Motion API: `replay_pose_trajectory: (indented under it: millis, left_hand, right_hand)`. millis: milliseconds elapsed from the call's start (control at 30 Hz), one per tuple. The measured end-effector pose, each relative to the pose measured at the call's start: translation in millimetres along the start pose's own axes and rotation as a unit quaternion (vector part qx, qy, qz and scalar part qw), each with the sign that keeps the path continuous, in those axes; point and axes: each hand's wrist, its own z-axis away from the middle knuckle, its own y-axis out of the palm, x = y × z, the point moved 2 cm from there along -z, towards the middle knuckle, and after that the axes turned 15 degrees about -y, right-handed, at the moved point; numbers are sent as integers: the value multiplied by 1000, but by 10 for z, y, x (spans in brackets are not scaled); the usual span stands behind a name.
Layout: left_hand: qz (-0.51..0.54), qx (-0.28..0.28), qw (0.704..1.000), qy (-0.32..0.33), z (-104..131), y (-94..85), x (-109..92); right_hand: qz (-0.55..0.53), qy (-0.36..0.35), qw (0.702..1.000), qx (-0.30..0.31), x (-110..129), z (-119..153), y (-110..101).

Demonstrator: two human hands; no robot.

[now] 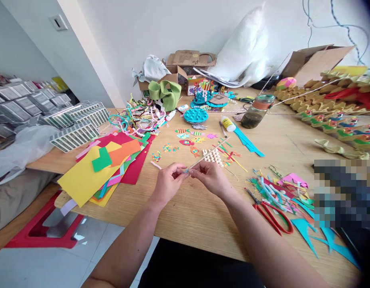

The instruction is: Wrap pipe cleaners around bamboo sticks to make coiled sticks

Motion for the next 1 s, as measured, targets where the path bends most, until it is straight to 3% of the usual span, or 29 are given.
replay_pose_trajectory:
  millis: [100, 167, 367, 500, 600, 767, 1000]
  left_hand:
    - [-131, -73, 984, 98, 29, 0, -24]
    - [-174, -94, 972, 128, 42, -4, -37]
    - [-153, -64, 981, 99, 43, -5, -41]
    - [-62, 16, 998, 12, 26, -6, -28]
    - [56, 97, 992, -59, 10, -9, -27]
    - [206, 208, 945, -147, 3, -32, -40]
    - [313, 344, 857, -224, -1, -72, 18]
  right_hand:
    - [7, -6, 1000, 3, 7, -6, 11]
    - [-7, -15, 1000, 4, 20, -9, 9]
    - [18, -32, 999, 15, 75, -9, -26]
    - [46, -45, 998, 26, 114, -5, -51]
    - [41, -60, 997, 33, 139, 1, -66]
    - [14, -83, 995, 50, 184, 13, -99]
    - [-64, -79, 991, 84, 173, 27, -96]
